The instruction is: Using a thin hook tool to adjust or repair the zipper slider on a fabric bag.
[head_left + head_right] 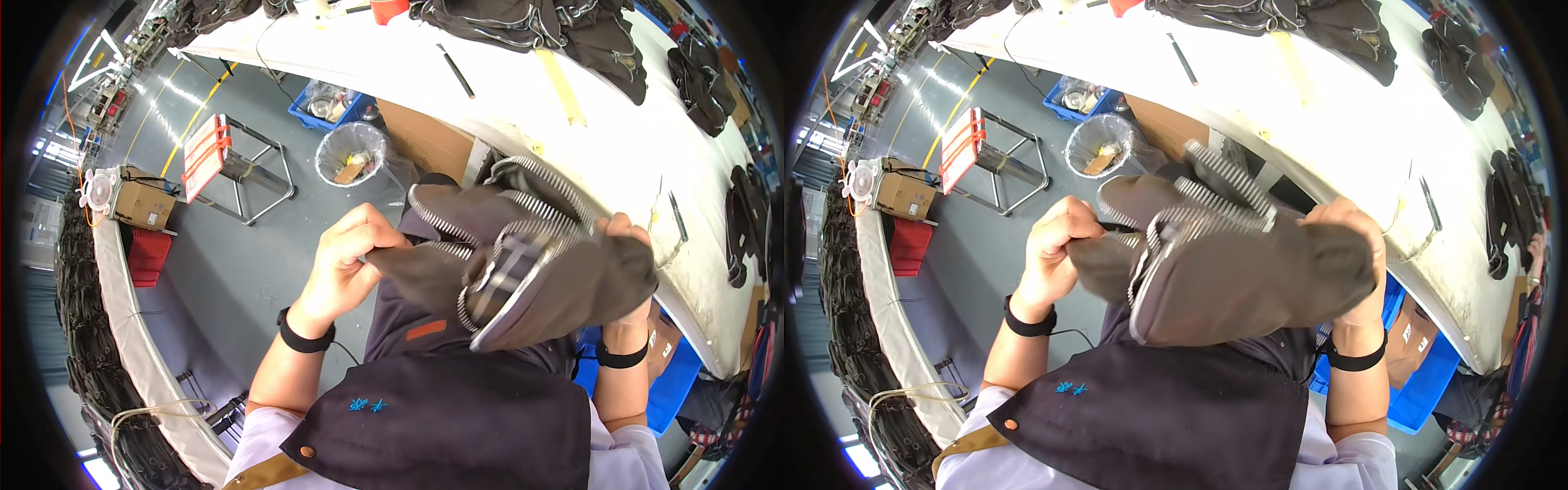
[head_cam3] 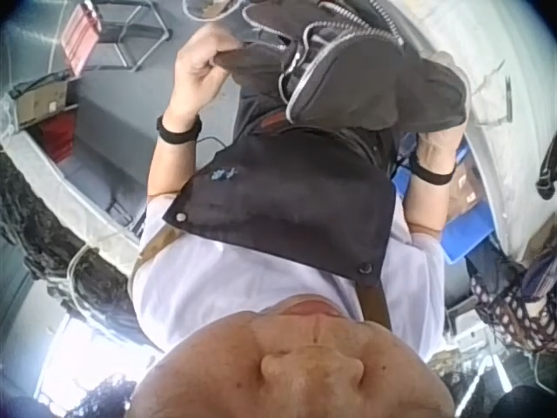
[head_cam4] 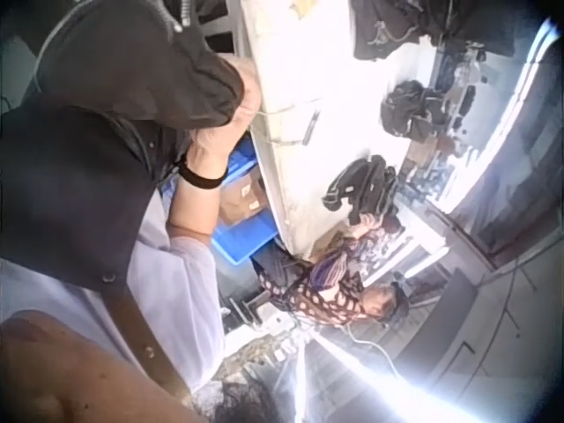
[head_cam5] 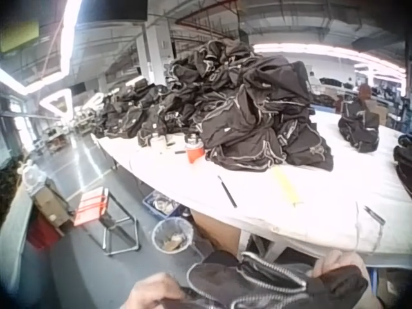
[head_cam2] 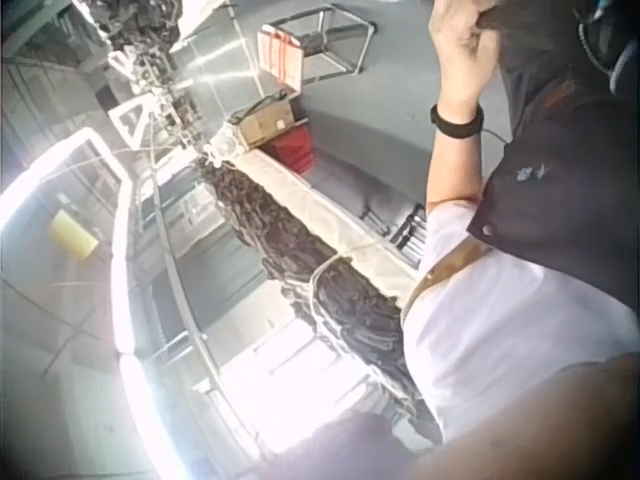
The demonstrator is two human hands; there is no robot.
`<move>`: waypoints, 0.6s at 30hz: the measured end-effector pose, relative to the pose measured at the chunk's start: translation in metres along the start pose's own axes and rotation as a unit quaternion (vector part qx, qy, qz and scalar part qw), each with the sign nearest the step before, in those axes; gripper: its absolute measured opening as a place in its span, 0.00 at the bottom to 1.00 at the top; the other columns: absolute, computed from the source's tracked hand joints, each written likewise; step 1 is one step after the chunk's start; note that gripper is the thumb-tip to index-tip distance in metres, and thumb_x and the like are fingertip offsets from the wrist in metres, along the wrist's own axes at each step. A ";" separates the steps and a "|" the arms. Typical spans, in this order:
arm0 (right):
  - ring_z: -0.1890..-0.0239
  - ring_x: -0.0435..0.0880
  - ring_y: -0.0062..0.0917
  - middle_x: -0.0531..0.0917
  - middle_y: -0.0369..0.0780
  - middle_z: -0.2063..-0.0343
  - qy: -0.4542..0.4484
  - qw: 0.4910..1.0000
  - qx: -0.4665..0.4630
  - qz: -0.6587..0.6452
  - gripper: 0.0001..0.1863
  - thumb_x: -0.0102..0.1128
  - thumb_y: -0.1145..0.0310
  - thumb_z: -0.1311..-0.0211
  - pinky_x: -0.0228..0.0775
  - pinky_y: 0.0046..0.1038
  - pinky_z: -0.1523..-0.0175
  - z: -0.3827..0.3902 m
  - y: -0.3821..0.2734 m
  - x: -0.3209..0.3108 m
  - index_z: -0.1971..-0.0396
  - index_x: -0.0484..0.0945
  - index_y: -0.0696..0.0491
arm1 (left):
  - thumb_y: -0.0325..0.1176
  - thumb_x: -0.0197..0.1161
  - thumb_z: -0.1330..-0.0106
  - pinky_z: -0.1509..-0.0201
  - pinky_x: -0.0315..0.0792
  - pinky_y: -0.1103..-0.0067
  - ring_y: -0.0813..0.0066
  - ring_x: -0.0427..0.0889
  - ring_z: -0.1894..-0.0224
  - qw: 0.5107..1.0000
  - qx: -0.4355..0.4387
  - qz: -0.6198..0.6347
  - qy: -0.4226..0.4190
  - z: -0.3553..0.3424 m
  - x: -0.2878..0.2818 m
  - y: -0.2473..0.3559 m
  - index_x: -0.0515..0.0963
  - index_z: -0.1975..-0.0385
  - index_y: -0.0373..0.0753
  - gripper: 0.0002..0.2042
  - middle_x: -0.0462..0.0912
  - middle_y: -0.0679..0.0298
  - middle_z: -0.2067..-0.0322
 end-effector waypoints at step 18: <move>0.57 0.74 0.28 0.77 0.35 0.62 -0.434 0.850 0.013 0.297 0.21 0.61 0.80 0.55 0.63 0.32 0.49 0.051 0.101 0.109 0.57 0.81 0.49 | 0.44 0.59 0.35 0.50 0.71 0.75 0.68 0.78 0.54 0.882 -0.339 -0.193 -0.264 -0.025 0.065 -0.091 0.72 0.50 0.29 0.23 0.80 0.52 0.58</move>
Point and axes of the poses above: each hand's wrist, its own z-axis away from the middle knuckle, its own x-axis out of the palm, y = z × x, the point moved 2 cm from there along -z, towards the middle knuckle
